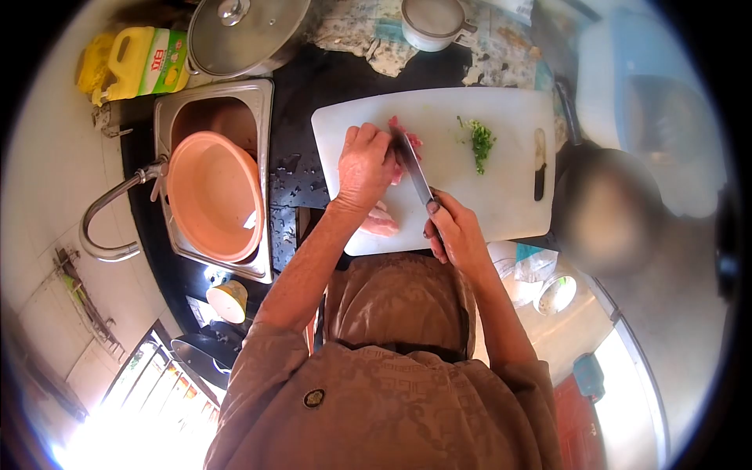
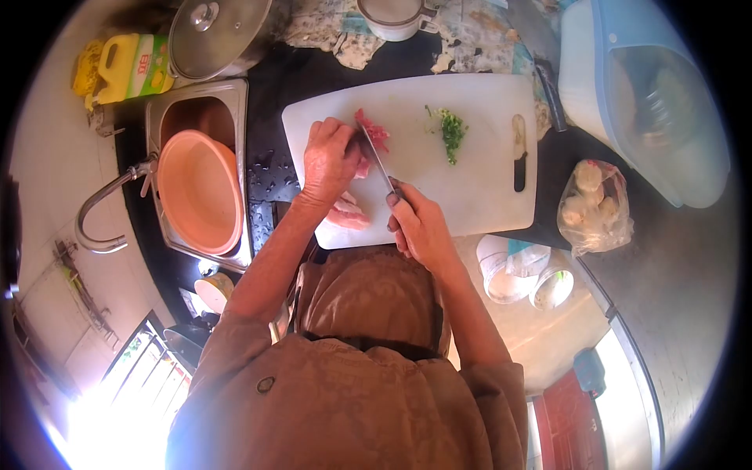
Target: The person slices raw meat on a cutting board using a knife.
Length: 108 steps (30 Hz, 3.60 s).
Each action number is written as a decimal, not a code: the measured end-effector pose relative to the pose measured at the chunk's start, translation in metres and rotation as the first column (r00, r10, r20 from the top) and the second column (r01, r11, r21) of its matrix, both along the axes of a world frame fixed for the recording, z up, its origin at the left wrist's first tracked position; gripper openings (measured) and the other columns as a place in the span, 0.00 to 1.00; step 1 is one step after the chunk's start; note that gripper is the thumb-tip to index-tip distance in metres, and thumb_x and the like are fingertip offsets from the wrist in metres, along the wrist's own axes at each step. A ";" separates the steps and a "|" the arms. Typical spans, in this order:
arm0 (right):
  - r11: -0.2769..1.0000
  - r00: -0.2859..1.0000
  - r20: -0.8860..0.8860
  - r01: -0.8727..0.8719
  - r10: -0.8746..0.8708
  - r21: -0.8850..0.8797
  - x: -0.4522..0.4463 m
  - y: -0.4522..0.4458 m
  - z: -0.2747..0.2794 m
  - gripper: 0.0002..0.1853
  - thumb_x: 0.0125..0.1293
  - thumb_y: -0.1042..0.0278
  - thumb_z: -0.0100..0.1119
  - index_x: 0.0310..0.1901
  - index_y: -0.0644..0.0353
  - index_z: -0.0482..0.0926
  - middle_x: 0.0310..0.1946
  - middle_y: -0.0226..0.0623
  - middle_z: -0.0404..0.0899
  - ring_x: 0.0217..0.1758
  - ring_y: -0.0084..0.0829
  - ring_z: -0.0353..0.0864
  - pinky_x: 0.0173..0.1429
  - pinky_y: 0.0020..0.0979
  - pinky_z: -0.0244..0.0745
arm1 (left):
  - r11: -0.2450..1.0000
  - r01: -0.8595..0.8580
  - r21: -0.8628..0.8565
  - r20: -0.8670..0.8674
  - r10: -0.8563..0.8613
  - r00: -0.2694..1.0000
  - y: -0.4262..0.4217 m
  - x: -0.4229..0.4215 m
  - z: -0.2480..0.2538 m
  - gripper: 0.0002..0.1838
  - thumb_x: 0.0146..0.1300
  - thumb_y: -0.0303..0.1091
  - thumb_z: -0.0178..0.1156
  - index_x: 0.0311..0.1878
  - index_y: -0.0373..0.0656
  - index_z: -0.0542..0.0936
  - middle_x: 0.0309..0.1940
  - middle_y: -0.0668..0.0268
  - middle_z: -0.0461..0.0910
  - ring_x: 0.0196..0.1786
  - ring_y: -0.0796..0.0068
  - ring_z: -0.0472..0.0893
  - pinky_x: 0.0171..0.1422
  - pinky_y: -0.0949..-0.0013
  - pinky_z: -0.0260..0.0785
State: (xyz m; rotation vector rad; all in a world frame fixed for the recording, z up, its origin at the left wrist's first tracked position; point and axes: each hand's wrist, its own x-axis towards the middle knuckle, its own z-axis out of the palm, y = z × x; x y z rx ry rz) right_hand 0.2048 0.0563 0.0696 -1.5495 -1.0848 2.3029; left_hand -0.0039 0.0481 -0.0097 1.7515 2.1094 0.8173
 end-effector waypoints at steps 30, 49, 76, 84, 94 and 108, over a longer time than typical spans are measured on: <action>0.995 0.996 0.054 -0.080 0.077 0.060 0.000 0.000 0.008 0.26 0.81 0.56 0.53 0.71 0.64 0.74 0.26 0.32 0.75 0.16 0.18 0.69 0.19 0.25 0.64 | 0.999 0.002 -0.042 0.016 -0.002 1.000 -0.001 -0.004 0.005 0.06 0.53 0.26 0.66 0.36 0.43 0.83 0.39 0.62 0.78 0.45 0.52 0.77 0.48 0.53 0.76; 0.995 0.999 -0.018 -0.029 0.031 0.100 0.002 0.001 -0.001 0.24 0.79 0.57 0.56 0.68 0.64 0.78 0.25 0.34 0.77 0.15 0.19 0.70 0.19 0.27 0.64 | 0.993 -0.121 -0.018 0.221 0.122 0.968 -0.032 -0.017 0.024 0.12 0.63 0.22 0.60 0.49 0.41 0.84 0.46 0.58 0.85 0.51 0.50 0.81 0.56 0.54 0.76; 0.993 0.999 0.048 -0.013 0.008 0.120 0.009 -0.014 -0.006 0.25 0.77 0.57 0.58 0.68 0.64 0.78 0.25 0.34 0.77 0.15 0.21 0.70 0.19 0.27 0.64 | 0.961 0.249 -0.121 -0.110 -0.263 0.959 -0.027 -0.022 0.022 0.20 0.49 0.25 0.70 0.47 0.46 0.81 0.50 0.63 0.80 0.54 0.54 0.80 0.53 0.56 0.80; 0.995 0.999 0.047 -0.006 0.001 0.096 0.009 -0.014 -0.004 0.25 0.77 0.56 0.58 0.68 0.63 0.78 0.26 0.34 0.77 0.16 0.20 0.70 0.20 0.27 0.64 | 0.978 -0.041 -0.205 -0.122 0.016 0.992 -0.036 0.008 0.035 0.17 0.53 0.27 0.72 0.46 0.45 0.80 0.47 0.61 0.79 0.52 0.53 0.80 0.54 0.54 0.79; 0.656 0.931 0.349 -0.331 0.109 0.679 0.004 -0.036 -0.015 0.24 0.76 0.56 0.61 0.66 0.63 0.77 0.35 0.54 0.85 0.33 0.52 0.86 0.41 0.47 0.79 | 0.967 0.253 0.042 -0.135 -0.245 0.960 -0.039 -0.010 0.007 0.14 0.45 0.25 0.67 0.39 0.42 0.86 0.51 0.61 0.82 0.59 0.54 0.79 0.60 0.53 0.74; 0.690 0.871 0.458 -0.443 0.179 0.572 -0.013 -0.041 -0.007 0.26 0.76 0.58 0.60 0.70 0.61 0.74 0.43 0.58 0.85 0.46 0.61 0.85 0.51 0.52 0.79 | 0.975 0.220 0.031 -0.080 -0.217 0.973 -0.048 -0.006 0.006 0.19 0.46 0.26 0.65 0.45 0.43 0.88 0.51 0.63 0.83 0.59 0.54 0.80 0.62 0.55 0.74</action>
